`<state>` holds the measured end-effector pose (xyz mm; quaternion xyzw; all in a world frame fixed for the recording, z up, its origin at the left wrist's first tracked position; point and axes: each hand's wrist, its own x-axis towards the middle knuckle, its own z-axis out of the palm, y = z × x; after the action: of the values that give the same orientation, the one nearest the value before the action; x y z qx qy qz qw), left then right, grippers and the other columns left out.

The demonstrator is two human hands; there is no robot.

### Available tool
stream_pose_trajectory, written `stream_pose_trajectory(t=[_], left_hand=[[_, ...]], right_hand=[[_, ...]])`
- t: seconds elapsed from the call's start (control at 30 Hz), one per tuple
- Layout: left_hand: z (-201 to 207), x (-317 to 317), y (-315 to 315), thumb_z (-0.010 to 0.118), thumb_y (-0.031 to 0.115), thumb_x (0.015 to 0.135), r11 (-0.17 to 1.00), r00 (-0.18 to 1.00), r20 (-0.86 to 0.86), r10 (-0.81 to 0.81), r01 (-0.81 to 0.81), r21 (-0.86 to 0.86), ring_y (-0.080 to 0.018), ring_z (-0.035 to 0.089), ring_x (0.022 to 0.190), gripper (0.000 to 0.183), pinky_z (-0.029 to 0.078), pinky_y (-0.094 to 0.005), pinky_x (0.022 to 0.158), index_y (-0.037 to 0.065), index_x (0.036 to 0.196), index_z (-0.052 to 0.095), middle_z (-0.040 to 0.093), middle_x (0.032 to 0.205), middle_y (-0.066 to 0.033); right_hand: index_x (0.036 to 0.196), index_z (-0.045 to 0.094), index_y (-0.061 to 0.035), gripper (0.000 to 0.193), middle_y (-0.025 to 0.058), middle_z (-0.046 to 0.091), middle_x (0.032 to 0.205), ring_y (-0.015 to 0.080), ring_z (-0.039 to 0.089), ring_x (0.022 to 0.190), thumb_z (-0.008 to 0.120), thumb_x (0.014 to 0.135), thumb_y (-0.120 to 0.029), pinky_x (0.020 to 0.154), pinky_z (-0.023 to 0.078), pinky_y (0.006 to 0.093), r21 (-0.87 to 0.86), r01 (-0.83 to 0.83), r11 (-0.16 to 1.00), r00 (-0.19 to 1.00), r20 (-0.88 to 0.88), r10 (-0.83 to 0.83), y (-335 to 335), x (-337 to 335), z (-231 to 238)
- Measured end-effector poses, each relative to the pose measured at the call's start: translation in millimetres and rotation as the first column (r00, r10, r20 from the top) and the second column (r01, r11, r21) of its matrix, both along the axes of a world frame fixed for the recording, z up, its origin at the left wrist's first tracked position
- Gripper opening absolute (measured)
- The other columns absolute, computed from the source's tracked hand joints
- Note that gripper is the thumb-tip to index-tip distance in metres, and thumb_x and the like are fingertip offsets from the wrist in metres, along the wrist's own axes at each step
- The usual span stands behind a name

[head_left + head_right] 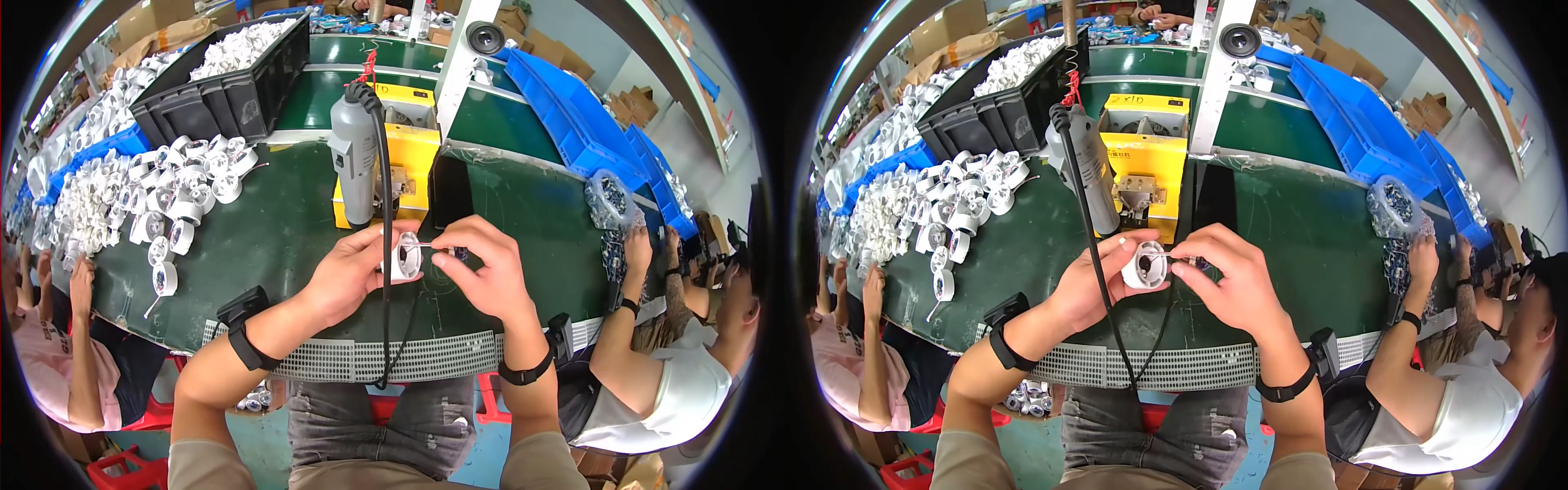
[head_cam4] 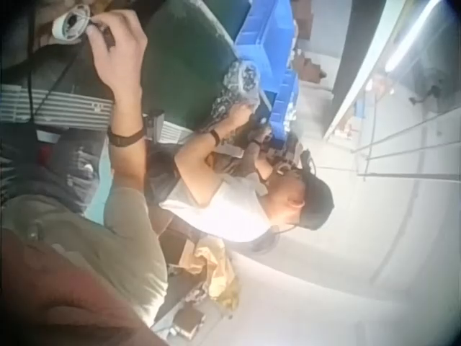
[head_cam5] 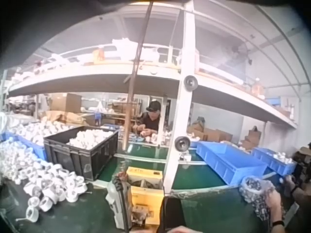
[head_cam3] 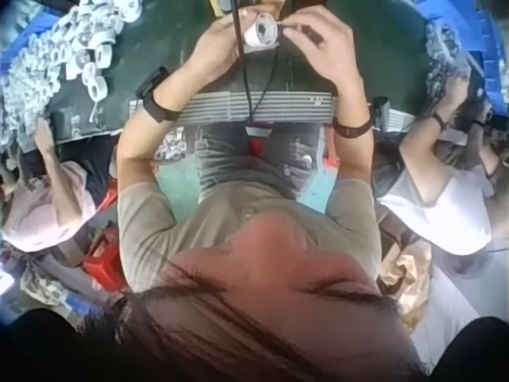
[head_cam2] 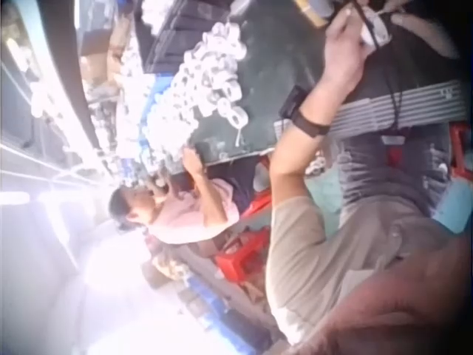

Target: The person picks up a camera housing, inserts a wire and a circuit board into it by hand, and then fastens the components together using a power screwdriver. This process is repeated for several camera housings, which are then placed back onto the work surface.

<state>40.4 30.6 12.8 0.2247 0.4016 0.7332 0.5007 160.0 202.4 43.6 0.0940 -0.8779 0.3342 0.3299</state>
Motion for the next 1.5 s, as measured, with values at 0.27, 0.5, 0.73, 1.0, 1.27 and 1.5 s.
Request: stream_pose_trajectory(t=[0.27, 0.5, 0.73, 1.0, 1.27, 1.5], left_hand=[[-4.1, 2.9, -1.8, 0.043, 0.02, 0.102, 0.974, 0.995, -0.066, 0.072, -0.056, 0.22, -0.0206, 0.058, 0.112, 0.036, 0.048, -0.0375, 0.098, 0.001, 0.133, 0.048, 0.058, 0.121, -0.0092], [-2.9, 6.9, -2.4, 0.041, 0.013, 0.1, 0.958, 0.999, 0.006, -0.052, 0.048, 0.282, -0.0205, 0.048, 0.122, 0.042, 0.039, -0.0383, 0.103, 0.004, 0.141, 0.038, 0.049, 0.133, -0.0098], [-8.5, 4.6, 0.8, 0.042, 0.016, 0.1, 0.945, 0.995, 0.003, -0.104, 0.098, 0.311, -0.0213, 0.043, 0.128, 0.05, 0.032, -0.0388, 0.109, 0.006, 0.147, 0.027, 0.041, 0.141, -0.0098], [-14.5, 7.6, 5.1, 0.044, 0.023, 0.102, 0.952, 0.977, -0.212, 0.019, 0.047, 0.302, -0.0173, 0.033, 0.134, 0.057, 0.024, -0.0338, 0.112, 0.008, 0.151, 0.019, 0.034, 0.146, -0.0067], [-12.5, -1.9, 6.4, 0.048, 0.009, 0.098, 0.994, 0.955, -0.297, -0.016, -0.018, -0.11, -0.0199, 0.064, 0.096, 0.038, 0.059, -0.0366, 0.082, -0.003, 0.133, 0.042, 0.06, 0.11, -0.0116], [-20.2, -7.3, 1.5, 0.041, 0.01, 0.099, 0.988, 0.867, -0.496, -0.034, -0.045, -0.145, -0.0231, 0.061, 0.104, 0.031, 0.058, -0.036, 0.085, -0.005, 0.126, 0.045, 0.058, 0.116, -0.0122]], right_hand=[[0.107, 0.062, 0.0057, 0.017, 0.0095, 0.065, 0.084, 0.0139, 0.064, 0.061, 0.058, 0.092, -0.003, 0.053, 0.053, 0.0238, -0.733, -0.051, 0.678, 0.919, 0.231, 0.319, -11.0, 0.5, -10.3], [0.103, 0.066, 0.0038, 0.015, 0.0093, 0.063, 0.095, 0.0144, 0.064, 0.065, 0.062, 0.089, 0.0, 0.056, 0.054, 0.0236, -0.747, -0.04, 0.664, 0.953, 0.172, 0.25, -24.8, -4.1, -19.1], [0.098, 0.066, 0.0013, 0.016, 0.0087, 0.065, 0.097, 0.0111, 0.063, 0.083, 0.07, 0.082, 0.003, 0.069, 0.051, 0.0213, -0.309, -0.004, 0.951, 1.0, 0.004, 0.006, -22.2, -9.5, -30.4], [0.103, 0.06, 0.0046, 0.02, 0.0079, 0.063, 0.104, 0.0169, 0.063, 0.094, 0.065, 0.083, 0.005, 0.084, 0.053, 0.0277, -0.775, -0.016, 0.631, 0.972, 0.135, 0.19, -30.4, -12.4, -30.1], [0.108, 0.063, 0.0018, 0.025, 0.013, 0.063, 0.102, 0.0175, 0.065, 0.078, 0.068, 0.084, -0.006, 0.07, 0.054, 0.029, -0.262, 0.211, 0.942, 0.962, -0.116, -0.248, -22.0, -32.4, -13.1], [0.133, 0.039, 0.0026, 0.066, 0.0159, 0.064, 0.108, 0.0218, 0.066, 0.097, 0.074, 0.079, -0.008, 0.087, 0.051, 0.0349, -0.287, 0.128, 0.949, 0.99, 0.1, -0.104, -71.1, -86.9, 12.6]])
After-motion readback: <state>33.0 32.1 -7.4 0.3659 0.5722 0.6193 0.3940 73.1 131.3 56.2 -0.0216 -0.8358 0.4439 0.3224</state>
